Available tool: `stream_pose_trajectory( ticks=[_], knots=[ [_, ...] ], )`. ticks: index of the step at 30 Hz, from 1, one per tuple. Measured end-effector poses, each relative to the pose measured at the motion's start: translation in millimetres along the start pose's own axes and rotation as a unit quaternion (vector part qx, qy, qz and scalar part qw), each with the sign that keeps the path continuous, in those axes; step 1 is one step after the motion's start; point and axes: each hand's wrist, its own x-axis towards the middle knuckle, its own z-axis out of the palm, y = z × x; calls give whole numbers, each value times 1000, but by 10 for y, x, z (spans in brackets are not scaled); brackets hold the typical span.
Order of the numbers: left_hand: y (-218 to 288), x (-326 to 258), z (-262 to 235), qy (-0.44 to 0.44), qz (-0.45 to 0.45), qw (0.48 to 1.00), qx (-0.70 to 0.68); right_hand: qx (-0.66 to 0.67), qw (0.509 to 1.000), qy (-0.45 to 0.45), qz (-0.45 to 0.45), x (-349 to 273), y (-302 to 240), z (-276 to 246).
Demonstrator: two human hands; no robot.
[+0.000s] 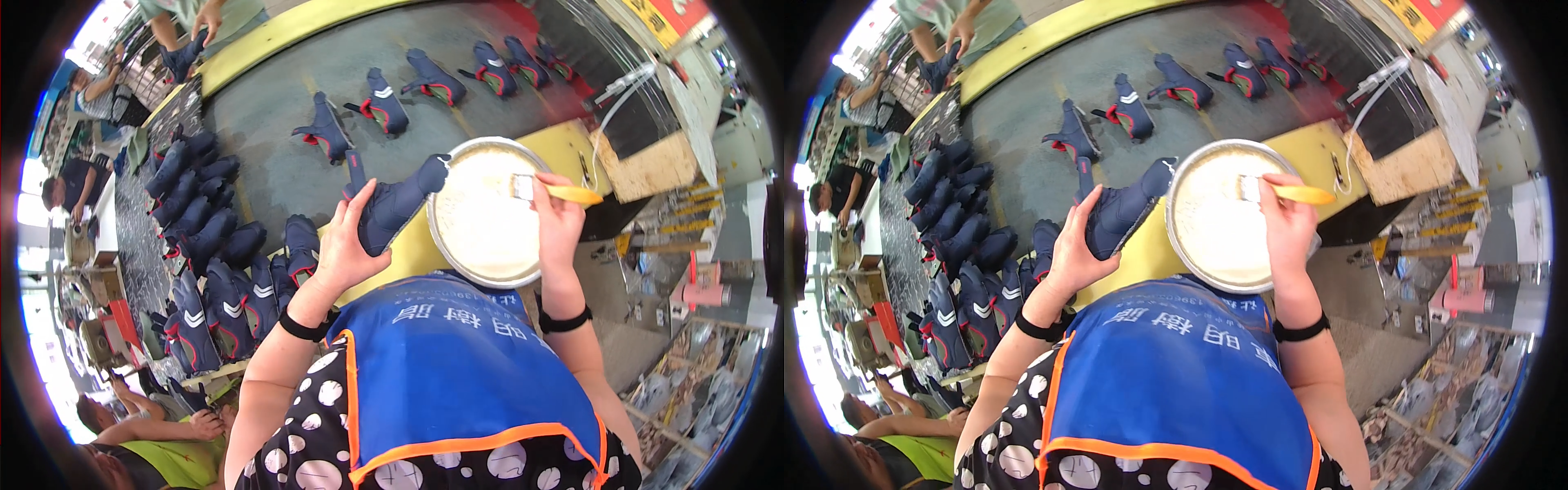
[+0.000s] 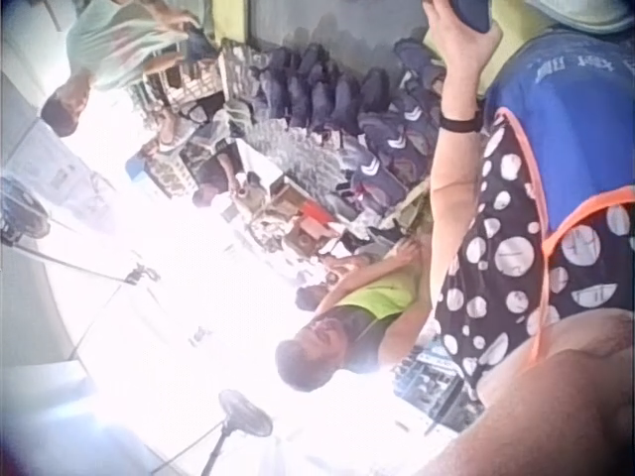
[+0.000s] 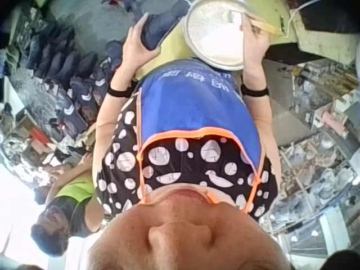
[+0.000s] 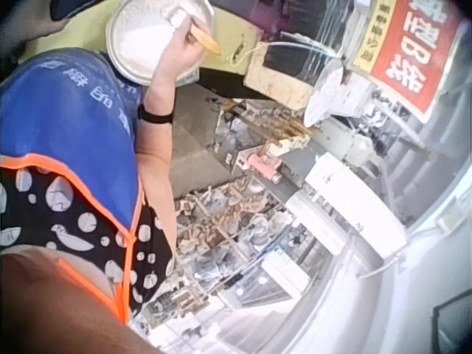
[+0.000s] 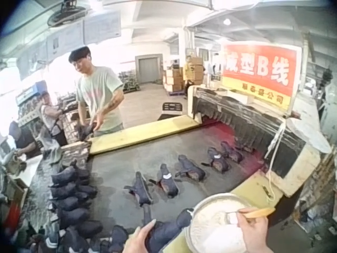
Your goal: Applying glue to the bottom of shoe soles using a handheld brush.
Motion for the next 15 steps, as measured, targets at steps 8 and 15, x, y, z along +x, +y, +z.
stream_pose_trajectory(
  ticks=[8,15],
  knots=[
    [-390,266,-226,148,67,955,248,-56,998,-25,-19,122,25,197],
    [-328,403,-302,106,137,941,291,-122,952,-150,-239,573,-247,802]
  ],
)
